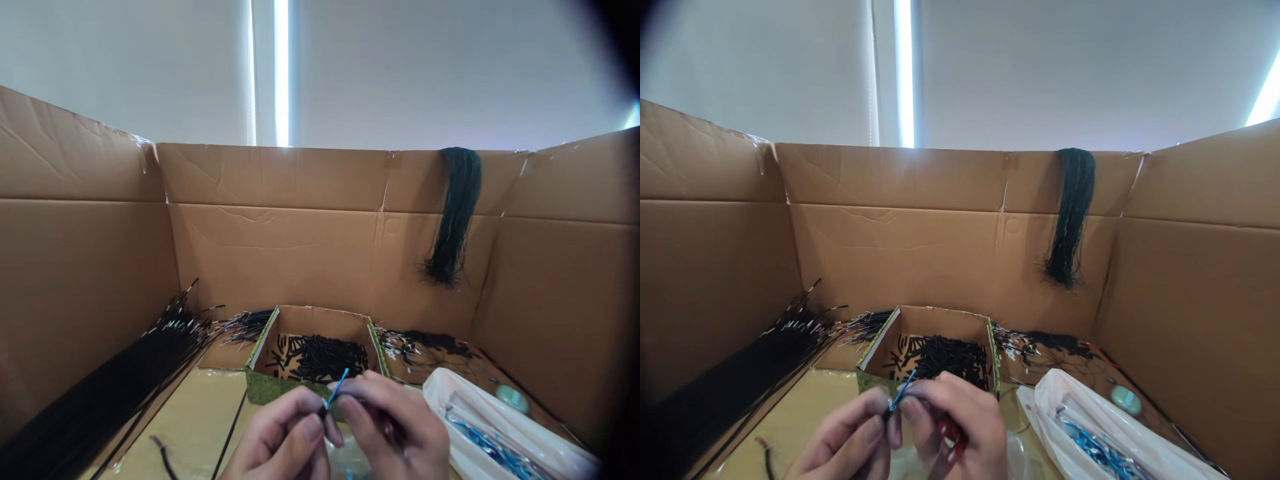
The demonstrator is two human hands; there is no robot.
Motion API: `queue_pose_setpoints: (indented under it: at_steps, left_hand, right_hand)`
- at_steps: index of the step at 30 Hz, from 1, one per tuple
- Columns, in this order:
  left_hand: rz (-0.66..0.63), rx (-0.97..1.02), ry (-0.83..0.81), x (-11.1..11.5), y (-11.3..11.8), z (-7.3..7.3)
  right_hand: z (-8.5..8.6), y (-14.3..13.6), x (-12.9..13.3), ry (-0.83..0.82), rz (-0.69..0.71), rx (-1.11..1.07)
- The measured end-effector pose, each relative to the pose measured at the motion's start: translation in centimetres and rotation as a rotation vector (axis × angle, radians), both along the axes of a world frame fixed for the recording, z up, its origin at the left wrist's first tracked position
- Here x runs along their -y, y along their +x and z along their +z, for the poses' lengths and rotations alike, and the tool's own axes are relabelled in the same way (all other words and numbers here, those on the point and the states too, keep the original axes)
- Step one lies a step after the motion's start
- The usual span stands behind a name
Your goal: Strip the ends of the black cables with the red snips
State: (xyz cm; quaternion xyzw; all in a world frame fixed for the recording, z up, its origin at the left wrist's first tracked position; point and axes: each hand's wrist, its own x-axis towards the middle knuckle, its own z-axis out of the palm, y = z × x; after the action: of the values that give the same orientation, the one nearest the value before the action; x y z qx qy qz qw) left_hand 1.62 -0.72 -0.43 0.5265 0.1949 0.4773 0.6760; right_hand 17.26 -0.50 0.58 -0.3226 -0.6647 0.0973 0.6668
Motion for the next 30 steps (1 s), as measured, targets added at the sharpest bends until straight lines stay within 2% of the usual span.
queue_pose_setpoints:
  at_steps: [2, 3, 5, 8, 11, 14, 17, 20, 26, 30]
  left_hand:
    - [0.068, -0.049, 0.03, 0.0, 0.0, 0.2]
    - [0.101, -0.093, 0.065, 0.0, -0.2, 0.4]
    - [0.188, -0.22, 0.174, -0.1, -0.9, 1.1]
    - [0.295, -0.409, 0.36, -0.2, -1.9, 2.2]
    - [0.27, -0.556, 0.475, -0.1, -2.2, 2.9]
    - [0.246, -0.71, 0.539, 0.2, -2.0, 3.0]
    - [0.283, -0.795, 0.587, 0.5, -1.7, 2.8]
    - [0.33, -0.789, 0.625, 0.6, -1.7, 2.8]
    - [0.534, -0.758, 0.741, 0.1, -1.8, 2.6]
    - [0.604, -0.771, 0.87, 0.2, -2.0, 2.7]
  right_hand:
    - [-1.1, -0.5, 0.1, 0.206, -0.149, 0.102]
    - [-1.5, -0.7, 0.1, 0.266, -0.174, 0.159]
    - [-1.8, -0.8, 0.1, 0.293, -0.119, 0.278]
    - [-0.4, 0.1, 0.2, 0.207, 0.033, 0.296]
    - [1.9, 1.8, 0.2, -0.027, 0.117, 0.149]
    - [3.3, 2.9, 0.1, -0.219, 0.134, 0.116]
    - [3.5, 3.0, 0.0, -0.244, 0.16, 0.182]
    - [3.4, 2.9, -0.1, -0.258, 0.183, 0.25]
    - [3.3, 3.6, -0.3, -0.289, 0.143, 0.318]
    - [2.8, 3.3, -0.2, -0.157, 0.124, 0.332]
